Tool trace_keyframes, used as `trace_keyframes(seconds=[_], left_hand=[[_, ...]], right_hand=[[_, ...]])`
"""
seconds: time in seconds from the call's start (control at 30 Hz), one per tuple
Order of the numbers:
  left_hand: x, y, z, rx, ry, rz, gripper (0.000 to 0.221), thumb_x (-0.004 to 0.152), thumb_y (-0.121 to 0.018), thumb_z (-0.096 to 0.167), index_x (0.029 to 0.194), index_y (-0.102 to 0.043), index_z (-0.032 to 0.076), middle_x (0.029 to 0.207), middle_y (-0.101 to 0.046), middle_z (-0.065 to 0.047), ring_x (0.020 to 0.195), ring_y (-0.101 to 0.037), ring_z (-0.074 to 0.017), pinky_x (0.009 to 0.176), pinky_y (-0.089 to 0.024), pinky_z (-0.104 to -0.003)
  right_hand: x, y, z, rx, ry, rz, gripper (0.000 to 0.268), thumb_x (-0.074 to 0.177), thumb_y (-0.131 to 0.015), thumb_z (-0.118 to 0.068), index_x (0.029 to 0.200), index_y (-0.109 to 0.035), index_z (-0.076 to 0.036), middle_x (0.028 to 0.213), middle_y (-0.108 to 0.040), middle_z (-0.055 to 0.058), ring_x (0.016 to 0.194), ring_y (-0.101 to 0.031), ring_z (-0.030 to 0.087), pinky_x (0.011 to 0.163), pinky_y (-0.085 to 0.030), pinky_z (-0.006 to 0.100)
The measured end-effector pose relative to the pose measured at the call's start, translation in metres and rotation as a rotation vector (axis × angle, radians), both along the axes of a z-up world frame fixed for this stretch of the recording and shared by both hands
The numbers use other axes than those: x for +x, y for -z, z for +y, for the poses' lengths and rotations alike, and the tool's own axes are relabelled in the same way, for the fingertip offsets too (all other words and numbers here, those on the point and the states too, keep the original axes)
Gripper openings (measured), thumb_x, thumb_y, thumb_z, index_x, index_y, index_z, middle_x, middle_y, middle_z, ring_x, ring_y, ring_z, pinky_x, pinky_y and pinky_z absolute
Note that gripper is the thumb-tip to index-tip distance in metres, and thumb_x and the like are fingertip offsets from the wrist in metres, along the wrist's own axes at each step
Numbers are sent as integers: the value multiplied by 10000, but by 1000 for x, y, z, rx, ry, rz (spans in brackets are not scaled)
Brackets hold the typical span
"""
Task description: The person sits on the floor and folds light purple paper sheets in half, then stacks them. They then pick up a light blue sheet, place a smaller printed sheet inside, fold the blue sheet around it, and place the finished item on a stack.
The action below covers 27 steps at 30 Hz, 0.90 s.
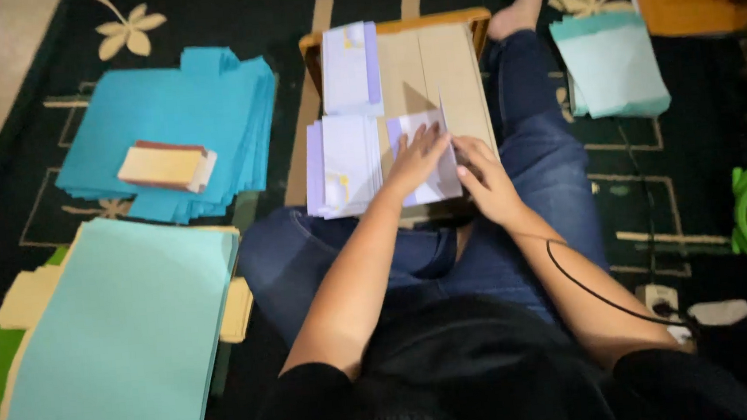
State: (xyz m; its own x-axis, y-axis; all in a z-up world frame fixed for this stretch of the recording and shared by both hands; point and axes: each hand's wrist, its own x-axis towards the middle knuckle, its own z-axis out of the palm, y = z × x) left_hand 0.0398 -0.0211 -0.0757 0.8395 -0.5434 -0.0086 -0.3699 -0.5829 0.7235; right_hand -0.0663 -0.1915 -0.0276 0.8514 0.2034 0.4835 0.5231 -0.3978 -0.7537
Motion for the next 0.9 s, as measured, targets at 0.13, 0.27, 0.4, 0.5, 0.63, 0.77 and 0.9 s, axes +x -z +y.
trace_keyframes(seconds=[0.13, 0.27, 0.4, 0.5, 0.63, 0.77, 0.9], left_hand=[[-2, -5, -1, -118, -53, 157, 846, 1063, -148, 763, 1550, -483, 158, 1635, -416, -136, 1591, -212, -285, 1292, -11, -536], [-25, -44, 14, -150, -91, 206, 933, 985, -241, 862, 1565, -479, 171, 1665, -336, -169, 1574, -124, -444, 1287, -3, -574], [-24, -52, 12, -210, -39, 151, 966, 997, -216, 828, 1460, -579, 62, 1616, -416, -199, 1573, -209, -384, 1282, 13, -573], [-24, -51, 13, -206, -23, 123, 911, 1022, -232, 794, 1442, -585, 67, 1609, -424, -196, 1568, -224, -371, 1281, 1, -594], [-30, -58, 18, -190, -25, 135, 906, 1031, -205, 787, 1480, -556, 83, 1622, -420, -161, 1578, -213, -338, 1287, -4, -574], [-41, -79, 26, -184, -59, 214, 855, 1059, -206, 733, 1553, -475, 90, 1656, -361, -163, 1588, -133, -378, 1298, 4, -555], [-16, -29, 18, -248, -123, 323, 740, 1083, -366, 627, 1583, -439, 87, 1708, -236, -159, 1584, -7, -443, 1305, -23, -574]], right_hand=[[-3, -4, 4, -13, -39, 10, 438, 1075, -511, -188, 1473, -548, -10, 1438, -517, 245, 1350, -499, 475, 1105, -396, 580], [-2, -2, 3, -7, -41, -9, 439, 1083, -506, -192, 1472, -538, 9, 1443, -510, 236, 1361, -499, 451, 1111, -393, 564], [-1, -3, 1, -8, -29, -11, 441, 1072, -562, -190, 1466, -545, 4, 1417, -532, 215, 1298, -556, 415, 1040, -469, 516], [-2, -4, 3, -7, -23, -5, 468, 1041, -618, -162, 1472, -538, 1, 1418, -530, 210, 1279, -567, 404, 1022, -488, 501], [0, -1, -1, -5, -14, -21, 507, 1041, -614, -158, 1504, -497, 12, 1421, -529, 218, 1289, -568, 403, 1036, -474, 518], [0, 3, -5, 15, 11, -15, 501, 1059, -574, -174, 1518, -482, 5, 1418, -532, 212, 1275, -571, 402, 1005, -477, 511], [-2, -2, -5, 29, 39, -45, 459, 1099, -461, -210, 1495, -501, 17, 1395, -533, 229, 1237, -577, 433, 978, -485, 528]])
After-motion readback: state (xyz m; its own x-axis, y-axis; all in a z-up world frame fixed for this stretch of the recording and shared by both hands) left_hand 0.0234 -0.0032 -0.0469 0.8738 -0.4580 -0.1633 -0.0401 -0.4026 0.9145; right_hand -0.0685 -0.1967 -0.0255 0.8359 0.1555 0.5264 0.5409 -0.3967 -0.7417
